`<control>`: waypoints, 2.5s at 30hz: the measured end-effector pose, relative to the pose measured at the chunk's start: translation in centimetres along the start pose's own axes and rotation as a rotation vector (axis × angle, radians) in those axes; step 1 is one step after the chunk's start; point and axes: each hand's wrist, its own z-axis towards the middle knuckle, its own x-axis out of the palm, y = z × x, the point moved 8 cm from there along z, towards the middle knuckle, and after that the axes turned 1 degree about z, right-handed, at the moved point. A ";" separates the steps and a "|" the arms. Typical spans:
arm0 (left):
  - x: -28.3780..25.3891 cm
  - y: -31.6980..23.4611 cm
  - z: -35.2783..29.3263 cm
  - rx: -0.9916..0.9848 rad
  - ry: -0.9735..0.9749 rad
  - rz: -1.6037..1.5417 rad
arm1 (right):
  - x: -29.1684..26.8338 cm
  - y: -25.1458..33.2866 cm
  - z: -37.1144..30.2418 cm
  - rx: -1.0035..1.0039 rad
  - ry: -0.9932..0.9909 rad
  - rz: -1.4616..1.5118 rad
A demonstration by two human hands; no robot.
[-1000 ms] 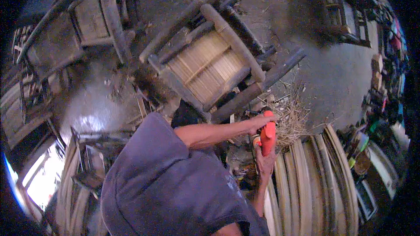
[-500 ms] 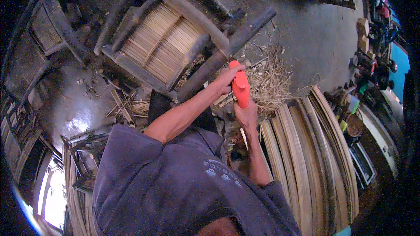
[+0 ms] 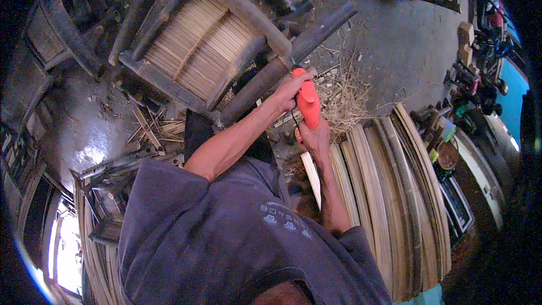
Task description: The person uses a red electric sander to smooth the surface of a wooden chair frame. They move the sander along the legs and rails, then flip the chair to work on different sides.
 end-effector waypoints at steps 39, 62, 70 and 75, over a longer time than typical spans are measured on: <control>-0.5 -0.6 5.9 -0.003 -0.045 -0.096 | -2.4 4.8 3.3 0.073 0.024 -0.174; 0.6 -0.6 9.0 0.133 0.036 -0.228 | -2.0 2.8 3.2 0.031 0.088 -0.001; 3.7 -0.2 5.7 0.211 0.053 -0.208 | -5.4 0.6 2.9 0.005 0.122 -0.088; 4.0 0.3 1.0 0.319 0.147 0.361 | -10.3 3.7 -3.2 -0.089 0.077 -0.066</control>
